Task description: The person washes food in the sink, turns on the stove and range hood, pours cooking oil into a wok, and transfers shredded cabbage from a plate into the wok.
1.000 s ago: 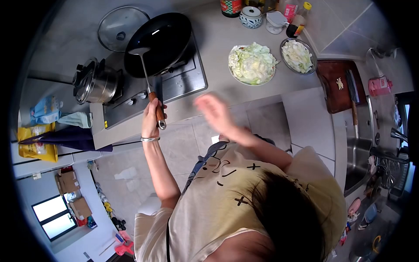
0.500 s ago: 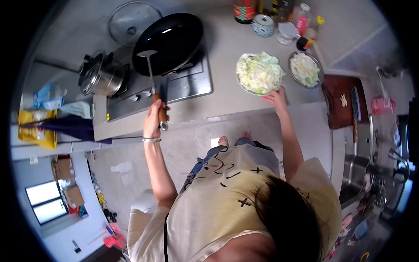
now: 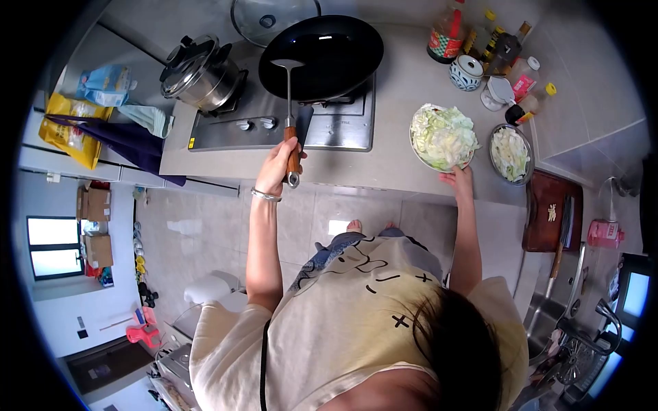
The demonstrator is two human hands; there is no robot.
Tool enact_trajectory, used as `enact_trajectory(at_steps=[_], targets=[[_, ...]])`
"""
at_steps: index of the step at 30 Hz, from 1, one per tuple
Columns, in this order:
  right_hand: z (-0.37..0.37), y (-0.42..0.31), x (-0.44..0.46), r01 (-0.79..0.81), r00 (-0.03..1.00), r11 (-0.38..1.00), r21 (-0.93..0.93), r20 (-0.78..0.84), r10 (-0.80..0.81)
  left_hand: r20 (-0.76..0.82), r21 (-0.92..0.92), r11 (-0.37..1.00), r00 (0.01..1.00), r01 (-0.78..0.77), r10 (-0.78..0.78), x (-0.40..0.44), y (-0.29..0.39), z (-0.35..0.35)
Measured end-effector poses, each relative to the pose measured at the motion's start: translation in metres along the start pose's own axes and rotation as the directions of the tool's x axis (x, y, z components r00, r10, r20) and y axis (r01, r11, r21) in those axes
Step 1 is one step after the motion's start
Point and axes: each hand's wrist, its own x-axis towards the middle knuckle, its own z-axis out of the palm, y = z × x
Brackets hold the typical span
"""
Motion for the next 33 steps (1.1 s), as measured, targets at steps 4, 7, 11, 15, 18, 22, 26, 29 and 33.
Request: enact_trajectory(at_steps=[4, 7, 11, 15, 18, 22, 26, 29, 33], targets=[[0.005, -0.004, 0.000, 0.002, 1.000, 1.000, 0.014, 0.017, -0.002, -0.003, 0.006, 1.000, 1.000, -0.002, 0.002, 0.002, -0.002, -0.001], [0.013, -0.009, -0.006, 0.067, 0.996, 0.995, 0.077, 0.046, -0.071, 0.007, 0.001, 1.000, 1.000, 0.022, -0.022, 0.002, -0.001, -0.003], [0.013, -0.007, -0.003, 0.068, 0.998, 0.995, 0.075, -0.015, -0.067, -0.002, 0.000, 1.000, 1.000, 0.030, -0.030, 0.004, -0.001, -0.004], [0.020, -0.013, -0.001, 0.132, 0.988, 0.991, 0.023, -0.084, -0.130, -0.006, -0.008, 1.000, 1.000, 0.025, -0.025, 0.002, 0.001, -0.002], [0.023, -0.033, -0.001, 0.212, 0.975, 0.977, -0.033, -0.062, -0.214, 0.015, -0.009, 0.999, 0.999, 0.046, -0.046, 0.003, 0.000, -0.006], [0.022, -0.076, 0.028, 0.257, 0.965, 0.956, -0.144, -0.008, -0.260, 0.006, -0.019, 0.999, 0.999, 0.043, -0.043, 0.005, -0.005, -0.006], [0.073, -0.162, 0.032, 0.384, 0.916, 0.870, -0.310, 0.009, -0.402, 0.026, -0.007, 1.000, 1.000, 0.008, -0.008, 0.008, -0.009, -0.009], [0.116, -0.211, 0.053, 0.428, 0.904, 0.843, -0.325, 0.178, -0.390, 0.035, -0.023, 1.000, 0.999, -0.001, 0.002, 0.009, -0.009, -0.009], [0.184, -0.260, 0.083, 0.538, 0.842, 0.580, -0.612, 0.363, -0.398, 0.034, -0.038, 0.999, 0.999, -0.008, 0.009, 0.007, -0.009, -0.009]])
